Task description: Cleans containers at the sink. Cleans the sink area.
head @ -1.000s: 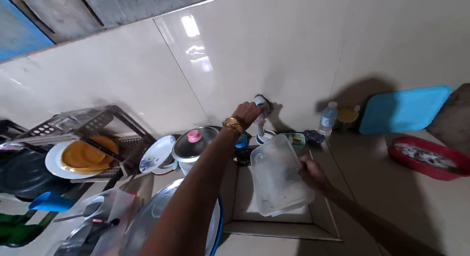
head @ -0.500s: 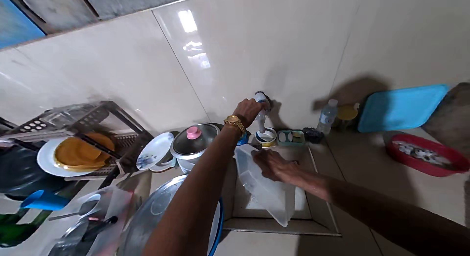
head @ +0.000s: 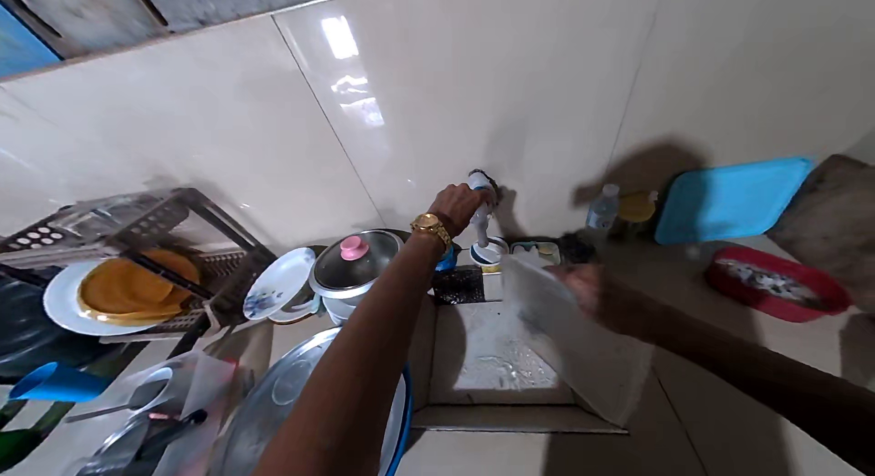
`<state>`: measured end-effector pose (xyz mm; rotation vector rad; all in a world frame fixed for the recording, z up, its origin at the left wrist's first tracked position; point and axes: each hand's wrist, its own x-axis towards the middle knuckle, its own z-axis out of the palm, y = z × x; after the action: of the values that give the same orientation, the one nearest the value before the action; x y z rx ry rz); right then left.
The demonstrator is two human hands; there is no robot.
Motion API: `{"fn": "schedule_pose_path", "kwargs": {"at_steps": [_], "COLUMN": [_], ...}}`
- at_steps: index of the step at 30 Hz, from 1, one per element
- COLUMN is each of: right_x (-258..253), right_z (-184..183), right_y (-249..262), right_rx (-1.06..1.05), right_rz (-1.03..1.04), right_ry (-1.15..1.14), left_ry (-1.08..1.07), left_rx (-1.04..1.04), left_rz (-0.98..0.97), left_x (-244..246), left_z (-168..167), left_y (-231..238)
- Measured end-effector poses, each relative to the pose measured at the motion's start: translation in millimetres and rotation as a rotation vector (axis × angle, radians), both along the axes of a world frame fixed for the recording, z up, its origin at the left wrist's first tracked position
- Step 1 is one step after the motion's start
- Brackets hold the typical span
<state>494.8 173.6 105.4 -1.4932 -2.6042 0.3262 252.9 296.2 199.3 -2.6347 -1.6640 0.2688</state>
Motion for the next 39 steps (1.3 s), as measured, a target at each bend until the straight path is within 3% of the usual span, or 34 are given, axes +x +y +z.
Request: {"fn": "schedule_pose_path", "kwargs": {"at_steps": [6, 11, 18, 23, 28, 31, 33, 35, 37, 39], "right_x": [122, 195, 203, 203, 201, 183, 159, 125, 92, 65], "right_z": [-29, -79, -138, -181, -178, -156, -139, -118, -103, -111], "right_y": [-45, -96, -147, -159, -156, -144, -125, -101, -72, -34], "right_rx": [-0.076, 0.008, -0.138, -0.021, -0.054, 0.134, 0.209, 0.098, -0.152, -0.295], "right_rz": [-0.5, -0.641, -0.966, -1.01, -1.095, -0.985, -0.873, -0.761, -0.635, -0.429], "right_ry": [0.087, 0.38, 0.578, 0.664, 0.524, 0.359, 0.373, 0.416, 0.489, 0.523], "left_ry": [-0.003, -0.025, 0.004, 0.05, 0.054, 0.064, 0.065, 0.061, 0.054, 0.048], "left_rx": [0.01, 0.002, 0.004, 0.015, 0.028, 0.037, 0.035, 0.033, 0.043, 0.057], "left_rz": [-0.026, -0.035, -0.025, 0.014, 0.026, 0.038, 0.046, 0.048, 0.052, 0.064], "left_x": [-3, -4, -2, 3, 5, 5, 5, 5, 6, 6], "left_z": [-5, -5, -6, -5, -6, -7, -8, -9, -9, -10], "left_y": [5, 6, 3, -1, -2, 0, 0, 1, -1, -3]}}
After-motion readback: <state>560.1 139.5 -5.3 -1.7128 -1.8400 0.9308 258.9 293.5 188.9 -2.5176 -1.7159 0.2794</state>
